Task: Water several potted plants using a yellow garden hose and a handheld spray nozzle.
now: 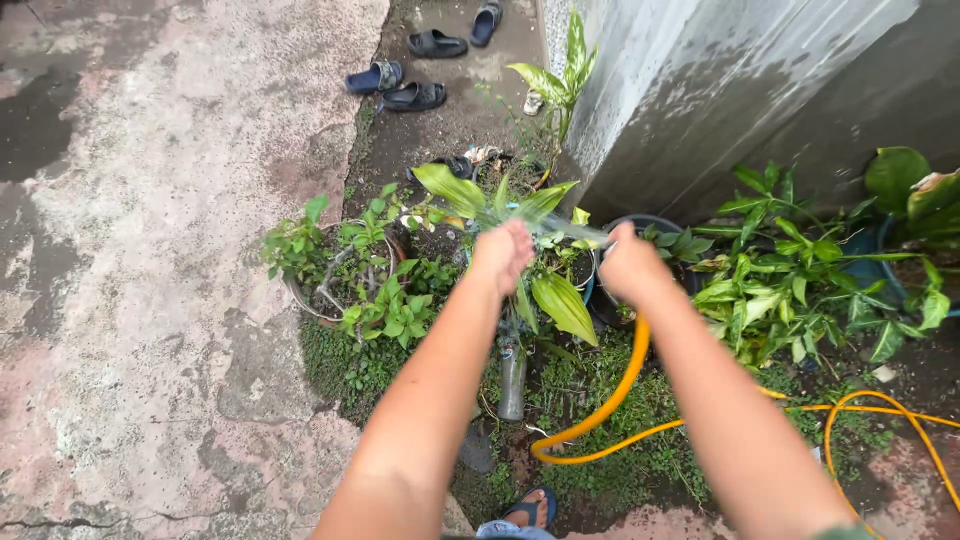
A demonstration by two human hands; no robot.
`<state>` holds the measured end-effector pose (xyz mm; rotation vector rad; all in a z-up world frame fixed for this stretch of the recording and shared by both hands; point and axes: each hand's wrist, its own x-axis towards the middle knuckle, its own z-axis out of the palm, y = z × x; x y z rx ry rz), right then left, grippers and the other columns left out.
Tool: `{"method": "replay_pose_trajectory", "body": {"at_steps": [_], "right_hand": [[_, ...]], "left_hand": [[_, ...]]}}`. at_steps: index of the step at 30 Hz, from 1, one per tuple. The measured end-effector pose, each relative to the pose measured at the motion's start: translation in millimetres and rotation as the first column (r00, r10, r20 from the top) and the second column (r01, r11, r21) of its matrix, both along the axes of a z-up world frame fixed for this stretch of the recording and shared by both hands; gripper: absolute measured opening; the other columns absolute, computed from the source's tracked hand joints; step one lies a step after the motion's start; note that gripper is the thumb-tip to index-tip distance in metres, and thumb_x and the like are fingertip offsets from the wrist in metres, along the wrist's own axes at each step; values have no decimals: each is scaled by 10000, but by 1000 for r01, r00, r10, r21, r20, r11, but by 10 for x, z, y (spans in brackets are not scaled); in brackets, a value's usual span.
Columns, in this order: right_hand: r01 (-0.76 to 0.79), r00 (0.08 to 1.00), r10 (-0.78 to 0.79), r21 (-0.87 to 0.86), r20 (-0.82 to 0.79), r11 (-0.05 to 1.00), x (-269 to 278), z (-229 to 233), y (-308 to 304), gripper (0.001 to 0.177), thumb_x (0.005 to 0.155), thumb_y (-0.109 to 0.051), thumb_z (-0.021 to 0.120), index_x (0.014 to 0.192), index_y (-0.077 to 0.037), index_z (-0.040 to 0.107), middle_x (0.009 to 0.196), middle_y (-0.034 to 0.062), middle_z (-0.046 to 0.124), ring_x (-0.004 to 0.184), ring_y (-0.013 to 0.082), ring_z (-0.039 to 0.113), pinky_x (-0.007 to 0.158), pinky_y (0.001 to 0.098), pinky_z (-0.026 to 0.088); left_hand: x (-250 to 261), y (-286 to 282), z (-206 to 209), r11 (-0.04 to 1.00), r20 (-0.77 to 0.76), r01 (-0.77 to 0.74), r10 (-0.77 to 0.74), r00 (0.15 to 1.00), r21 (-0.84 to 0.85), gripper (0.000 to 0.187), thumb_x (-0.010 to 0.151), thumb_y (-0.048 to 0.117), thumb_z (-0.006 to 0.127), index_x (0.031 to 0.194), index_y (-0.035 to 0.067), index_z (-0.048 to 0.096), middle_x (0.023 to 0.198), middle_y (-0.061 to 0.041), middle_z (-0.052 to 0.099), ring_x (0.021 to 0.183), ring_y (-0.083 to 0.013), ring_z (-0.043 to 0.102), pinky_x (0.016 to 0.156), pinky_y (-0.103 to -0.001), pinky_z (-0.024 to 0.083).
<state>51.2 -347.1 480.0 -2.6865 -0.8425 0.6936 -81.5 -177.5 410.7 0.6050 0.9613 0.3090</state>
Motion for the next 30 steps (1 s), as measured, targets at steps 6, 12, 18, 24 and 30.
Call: {"method": "replay_pose_trajectory", "body": {"at_steps": [6,12,18,24,30], "right_hand": [[134,990,-126,-139,62,981,755,414,540,438,971,-154,482,1374,8,419,1254,356,620,1132,494,656,972,531,524],[222,969,-190,-215,161,951,1132,84,1076,442,972,-138,489,1380,25,445,1308,370,605,1216,500,607,1026,541,491],[289,955,-247,-323,165,901,763,157,1710,479,965,-144,496,1416,-14,403,1317,353,599,1234,491,595,1025,543,486],[322,944,-274,-338,182,885,399,439,2156,428,989,-142,452,1402,-39,418,1295,326,626,1212,473,620,997,550,510],[302,952,-264,-339,155,891,191,364,2381,402,1023,-180,400,1394,-28,398,1250,333,641,1158,474,647,982,560,513]], "left_hand": [[-672,1019,1120,996,138,-29,18,990,79,498,985,101,517,1480,69,475,1518,-152,479,1270,-370,606,1026,-476,556],[-1474,2648,451,898,-78,44,-11,997,437,304,937,78,691,1240,55,700,1128,-98,762,925,-223,774,704,-320,596],[-2243,3630,-48,668,-613,375,154,775,642,243,832,30,799,1069,78,771,995,-80,789,775,-185,770,644,-312,576],[-1700,4018,-357,455,-781,678,67,621,577,416,756,-1,798,1144,143,762,1059,-74,779,862,-221,766,766,-383,581],[-61,3342,-729,359,-568,645,-305,765,675,329,876,194,685,1197,149,738,1150,-61,756,1033,-221,725,920,-372,549]]}}
